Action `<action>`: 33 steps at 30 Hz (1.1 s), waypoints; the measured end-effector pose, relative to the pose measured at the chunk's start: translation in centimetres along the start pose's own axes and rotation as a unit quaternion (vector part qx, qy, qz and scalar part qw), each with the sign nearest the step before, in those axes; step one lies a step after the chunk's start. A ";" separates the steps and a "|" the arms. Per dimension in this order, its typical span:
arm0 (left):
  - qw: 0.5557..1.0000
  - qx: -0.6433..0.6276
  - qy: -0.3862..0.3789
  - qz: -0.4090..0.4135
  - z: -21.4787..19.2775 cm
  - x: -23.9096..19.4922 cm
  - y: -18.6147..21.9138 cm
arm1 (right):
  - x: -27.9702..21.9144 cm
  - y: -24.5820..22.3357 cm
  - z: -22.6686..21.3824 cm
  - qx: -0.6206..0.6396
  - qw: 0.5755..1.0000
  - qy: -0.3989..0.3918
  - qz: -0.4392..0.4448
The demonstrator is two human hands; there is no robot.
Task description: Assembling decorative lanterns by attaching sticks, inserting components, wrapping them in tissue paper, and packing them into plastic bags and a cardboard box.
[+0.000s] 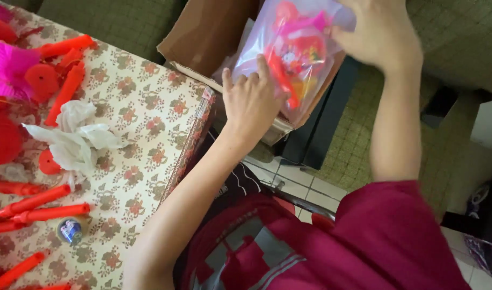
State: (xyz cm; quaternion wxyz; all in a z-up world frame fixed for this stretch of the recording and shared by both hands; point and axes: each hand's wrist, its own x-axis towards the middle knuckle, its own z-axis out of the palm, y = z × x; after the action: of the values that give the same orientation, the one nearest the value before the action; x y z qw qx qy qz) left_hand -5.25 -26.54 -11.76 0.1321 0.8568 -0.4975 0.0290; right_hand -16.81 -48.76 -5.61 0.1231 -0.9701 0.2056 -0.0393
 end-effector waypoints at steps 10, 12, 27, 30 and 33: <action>0.992 0.092 -0.067 -0.057 0.0 2.4 -0.8 | -1.4 -2.0 2.5 -0.077 0.993 0.061 -0.069; 0.984 0.054 -0.150 -0.081 -1.0 2.8 -0.9 | -1.7 -3.7 1.3 -0.086 0.994 0.049 -0.043; 0.990 0.097 0.100 0.023 -10.1 -18.0 -18.2 | -0.7 -26.4 5.3 -0.123 0.925 -0.012 -0.359; 0.974 0.084 0.198 -0.073 -12.0 -25.1 -22.6 | 1.8 -32.9 9.7 -0.012 0.877 -0.026 -0.480; 0.947 0.154 0.231 -0.161 -11.8 -31.3 -27.4 | 6.7 -39.3 13.8 0.009 0.853 0.029 -0.521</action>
State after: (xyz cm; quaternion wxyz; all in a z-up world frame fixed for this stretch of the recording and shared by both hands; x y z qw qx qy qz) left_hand 3.56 15.80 -11.51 0.1129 0.9052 -0.2988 0.2805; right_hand 6.31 -13.62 -8.76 0.0874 -0.9323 -0.3268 -0.1279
